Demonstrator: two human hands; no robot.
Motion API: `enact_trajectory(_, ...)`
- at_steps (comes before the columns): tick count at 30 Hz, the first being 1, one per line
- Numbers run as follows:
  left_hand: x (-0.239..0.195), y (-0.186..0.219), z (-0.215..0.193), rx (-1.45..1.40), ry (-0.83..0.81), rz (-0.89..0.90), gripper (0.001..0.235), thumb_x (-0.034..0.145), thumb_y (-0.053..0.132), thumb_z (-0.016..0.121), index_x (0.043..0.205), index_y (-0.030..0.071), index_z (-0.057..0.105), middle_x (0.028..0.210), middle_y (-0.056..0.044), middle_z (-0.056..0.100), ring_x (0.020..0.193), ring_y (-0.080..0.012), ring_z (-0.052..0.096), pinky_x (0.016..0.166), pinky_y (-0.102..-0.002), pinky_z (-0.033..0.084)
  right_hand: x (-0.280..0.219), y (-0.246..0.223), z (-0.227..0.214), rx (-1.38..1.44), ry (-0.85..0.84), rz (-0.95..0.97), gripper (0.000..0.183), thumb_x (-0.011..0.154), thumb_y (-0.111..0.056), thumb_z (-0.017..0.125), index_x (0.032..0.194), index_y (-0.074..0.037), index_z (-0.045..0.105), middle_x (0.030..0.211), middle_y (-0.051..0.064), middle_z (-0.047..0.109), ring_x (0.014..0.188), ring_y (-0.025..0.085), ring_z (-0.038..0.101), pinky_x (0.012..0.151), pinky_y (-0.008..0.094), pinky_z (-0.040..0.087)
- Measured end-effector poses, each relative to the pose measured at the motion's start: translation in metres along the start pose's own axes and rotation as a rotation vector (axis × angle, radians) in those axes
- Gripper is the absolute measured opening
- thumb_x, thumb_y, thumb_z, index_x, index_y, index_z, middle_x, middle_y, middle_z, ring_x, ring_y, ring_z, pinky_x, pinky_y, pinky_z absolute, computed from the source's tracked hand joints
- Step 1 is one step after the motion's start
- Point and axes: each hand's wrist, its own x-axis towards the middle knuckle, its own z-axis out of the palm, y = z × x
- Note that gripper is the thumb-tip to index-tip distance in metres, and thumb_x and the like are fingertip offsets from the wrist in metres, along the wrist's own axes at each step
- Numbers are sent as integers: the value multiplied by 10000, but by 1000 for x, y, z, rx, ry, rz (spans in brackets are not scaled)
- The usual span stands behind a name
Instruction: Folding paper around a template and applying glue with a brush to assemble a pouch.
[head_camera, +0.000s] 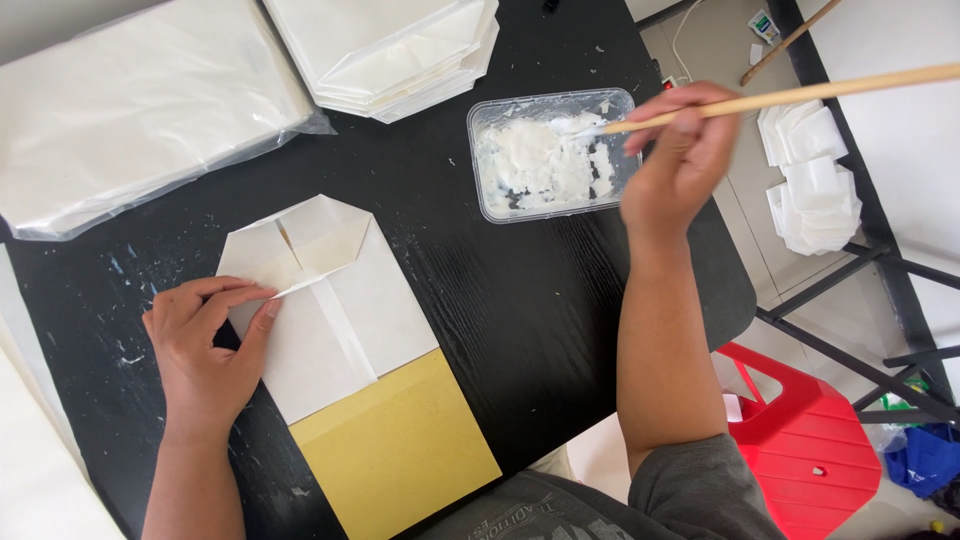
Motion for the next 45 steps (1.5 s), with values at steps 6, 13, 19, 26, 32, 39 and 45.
enact_trajectory(6, -1, 3, -2, 34, 32, 91, 329, 990, 223, 777, 1284, 89, 717, 1222, -72, 676, 1157, -279, 591, 980, -426, 344, 10, 4, -15, 273, 352, 386, 152, 1069, -234, 570, 1041, -100, 505, 785, 80, 596, 514, 154, 491, 496, 281, 459)
enact_trajectory(13, 1, 11, 3, -109, -23, 230, 589, 984, 144, 709, 1516, 71, 469, 1408, -63, 642, 1219, -297, 605, 1009, -464, 346, 5, 17, -19, 551, 350, 492, 81, 1039, -148, 557, 1103, -110, 587, 870, 101, 688, 551, 191, 529, 526, 302, 439)
enact_trajectory(19, -3, 25, 1, -92, 106, 267, 423, 888, 130, 787, 1298, 78, 701, 1171, -43, 735, 1117, -252, 657, 956, -396, 404, -10, 14, -1, 597, 95, 394, 156, 1119, -239, 432, 1263, -179, 428, 931, 120, 625, 700, 157, 633, 666, 230, 578)
enact_trajectory(26, -21, 54, 2, 133, -34, 238, 485, 899, 277, 742, 1343, 106, 650, 1288, -60, 673, 1220, -261, 587, 978, -440, 418, -24, -62, 66, 671, -131, 340, 183, 1081, -137, 566, 1230, -150, 460, 900, 114, 611, 678, 175, 617, 653, 267, 583)
enact_trajectory(32, -44, 70, 33, 474, 79, 140, 609, 924, 497, 697, 1404, 138, 586, 1387, -8, 627, 1140, -284, 559, 899, -415, 461, -41, -116, 141, 689, -387, 322, 204, 1064, -144, 604, 1211, -136, 463, 902, 129, 619, 652, 222, 585, 625, 350, 572)
enact_trajectory(39, -51, 72, 47, 253, -49, 109, 601, 1005, 409, 603, 1454, 30, 477, 1549, -196, 462, 1276, -343, 539, 1008, -447, 486, -84, -103, 191, 735, -498, 235, 221, 1091, -160, 561, 1248, -99, 418, 876, 119, 553, 703, 203, 545, 588, 330, 539)
enact_trajectory(45, -54, 68, 53, 322, 68, 153, 604, 963, 454, 669, 1397, 56, 533, 1517, -156, 537, 1230, -291, 588, 949, -397, 507, -88, -112, 188, 617, -635, 194, 181, 1101, -154, 505, 1199, -138, 354, 883, 102, 593, 635, 210, 543, 655, 320, 538)
